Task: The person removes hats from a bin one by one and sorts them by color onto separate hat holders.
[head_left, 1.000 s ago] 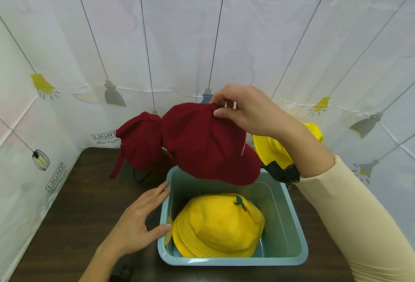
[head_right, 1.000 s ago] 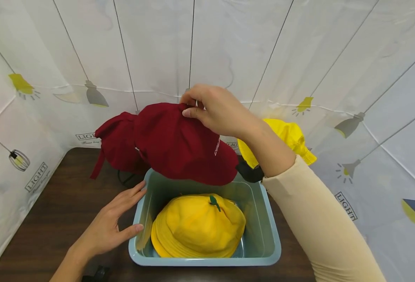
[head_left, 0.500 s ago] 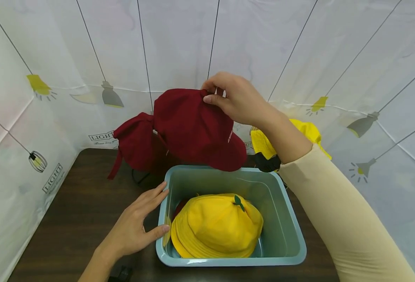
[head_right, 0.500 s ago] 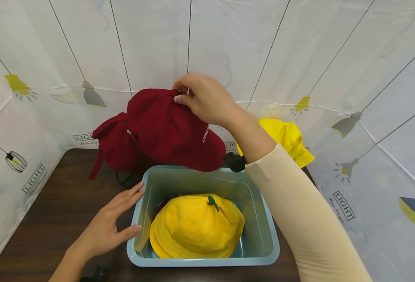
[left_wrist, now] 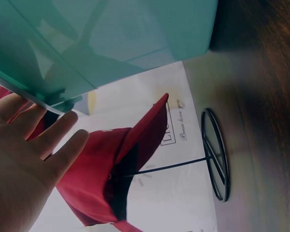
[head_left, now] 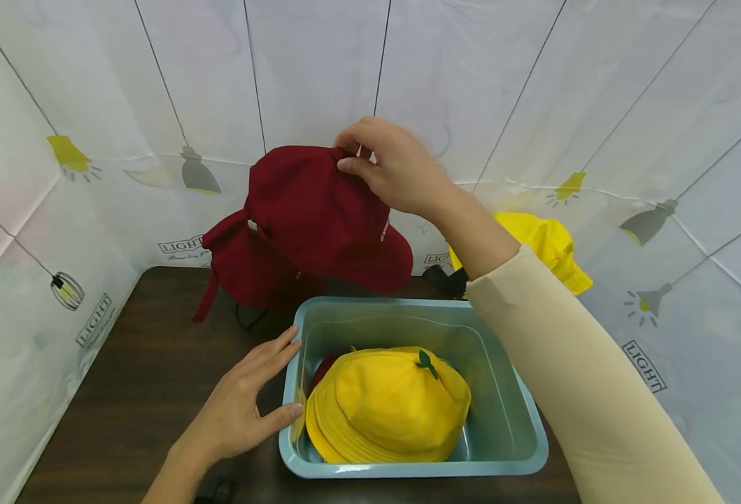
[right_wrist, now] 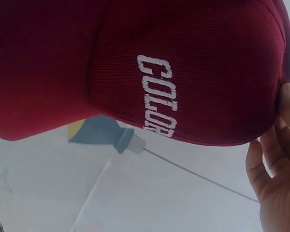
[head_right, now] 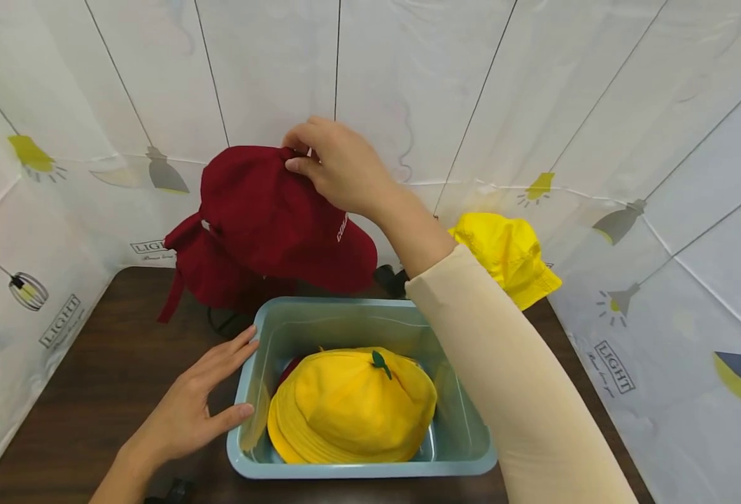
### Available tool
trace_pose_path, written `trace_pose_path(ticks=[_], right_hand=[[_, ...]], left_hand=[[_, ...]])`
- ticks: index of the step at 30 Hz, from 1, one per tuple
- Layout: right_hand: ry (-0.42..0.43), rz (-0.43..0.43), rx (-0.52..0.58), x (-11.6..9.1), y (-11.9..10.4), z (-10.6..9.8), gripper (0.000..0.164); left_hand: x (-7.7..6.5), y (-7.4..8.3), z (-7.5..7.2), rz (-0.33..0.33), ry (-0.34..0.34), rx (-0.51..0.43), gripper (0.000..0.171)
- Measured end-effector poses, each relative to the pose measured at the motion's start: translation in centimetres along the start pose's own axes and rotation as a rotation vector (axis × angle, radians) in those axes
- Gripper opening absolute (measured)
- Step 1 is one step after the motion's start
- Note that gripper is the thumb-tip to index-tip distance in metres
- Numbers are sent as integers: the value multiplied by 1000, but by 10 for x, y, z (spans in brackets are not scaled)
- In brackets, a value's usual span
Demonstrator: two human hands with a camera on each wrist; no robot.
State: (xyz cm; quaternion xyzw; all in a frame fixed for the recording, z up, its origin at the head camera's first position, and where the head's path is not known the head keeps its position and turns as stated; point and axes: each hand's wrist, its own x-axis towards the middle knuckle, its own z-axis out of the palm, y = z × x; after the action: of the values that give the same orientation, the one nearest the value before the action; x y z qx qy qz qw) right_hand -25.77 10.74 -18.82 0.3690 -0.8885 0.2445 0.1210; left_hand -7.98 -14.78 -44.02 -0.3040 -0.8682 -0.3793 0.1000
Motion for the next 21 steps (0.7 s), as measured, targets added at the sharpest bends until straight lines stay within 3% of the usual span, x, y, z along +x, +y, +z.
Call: trace_pose_path(ticks=[21], right_hand=[[-27, 23, 16, 28, 4, 56, 20]], left_hand=[[3, -4, 5, 1, 20, 4, 76]])
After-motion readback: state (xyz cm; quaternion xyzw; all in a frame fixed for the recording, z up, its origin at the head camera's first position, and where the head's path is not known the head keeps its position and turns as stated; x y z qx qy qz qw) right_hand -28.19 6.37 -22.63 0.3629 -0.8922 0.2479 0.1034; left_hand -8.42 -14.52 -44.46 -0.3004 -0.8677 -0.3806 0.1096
